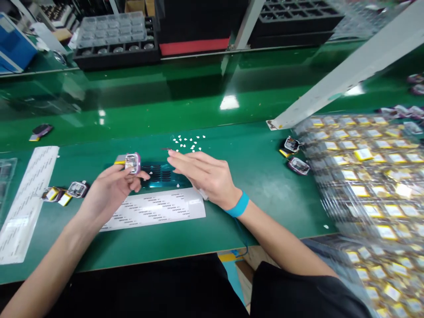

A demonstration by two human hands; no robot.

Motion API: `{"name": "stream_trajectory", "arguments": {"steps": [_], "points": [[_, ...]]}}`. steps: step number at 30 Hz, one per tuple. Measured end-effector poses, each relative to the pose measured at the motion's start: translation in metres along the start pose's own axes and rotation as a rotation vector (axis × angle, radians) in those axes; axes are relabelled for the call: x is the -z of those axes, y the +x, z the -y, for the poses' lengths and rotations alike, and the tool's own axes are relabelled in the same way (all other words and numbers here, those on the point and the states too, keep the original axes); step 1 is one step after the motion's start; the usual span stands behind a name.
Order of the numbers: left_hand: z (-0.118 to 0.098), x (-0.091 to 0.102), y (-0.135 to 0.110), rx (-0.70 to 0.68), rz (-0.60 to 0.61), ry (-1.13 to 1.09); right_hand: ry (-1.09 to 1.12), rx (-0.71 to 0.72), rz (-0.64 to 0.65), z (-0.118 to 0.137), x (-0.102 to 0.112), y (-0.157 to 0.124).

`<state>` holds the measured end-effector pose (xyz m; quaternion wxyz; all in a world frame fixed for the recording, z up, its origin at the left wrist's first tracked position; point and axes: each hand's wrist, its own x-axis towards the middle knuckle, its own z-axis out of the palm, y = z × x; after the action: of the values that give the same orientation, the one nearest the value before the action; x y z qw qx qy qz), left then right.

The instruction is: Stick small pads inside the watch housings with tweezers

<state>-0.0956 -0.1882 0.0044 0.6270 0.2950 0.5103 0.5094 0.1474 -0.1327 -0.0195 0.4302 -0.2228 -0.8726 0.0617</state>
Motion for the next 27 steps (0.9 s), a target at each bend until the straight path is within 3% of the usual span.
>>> {"name": "stream_trajectory", "arguments": {"steps": [2, 6, 9, 16, 27], "points": [[0.006, -0.003, 0.003, 0.032, -0.008, -0.048, -0.063, 0.055, 0.007, 0.008, 0.001, 0.000], [0.020, -0.013, -0.005, -0.109, -0.074, 0.019, -0.133, 0.255, 0.092, 0.025, 0.004, 0.002], [0.023, -0.018, -0.011, -0.110, -0.114, 0.027, -0.143, 0.342, 0.108, 0.033, 0.005, 0.005], [0.015, -0.022, -0.012, -0.043, -0.170, -0.060, -0.185, 0.361, 0.147, 0.035, 0.003, 0.004], [0.019, -0.020, -0.017, -0.036, -0.133, 0.050, -0.123, 0.368, 0.191, 0.038, 0.003, 0.002]]}}
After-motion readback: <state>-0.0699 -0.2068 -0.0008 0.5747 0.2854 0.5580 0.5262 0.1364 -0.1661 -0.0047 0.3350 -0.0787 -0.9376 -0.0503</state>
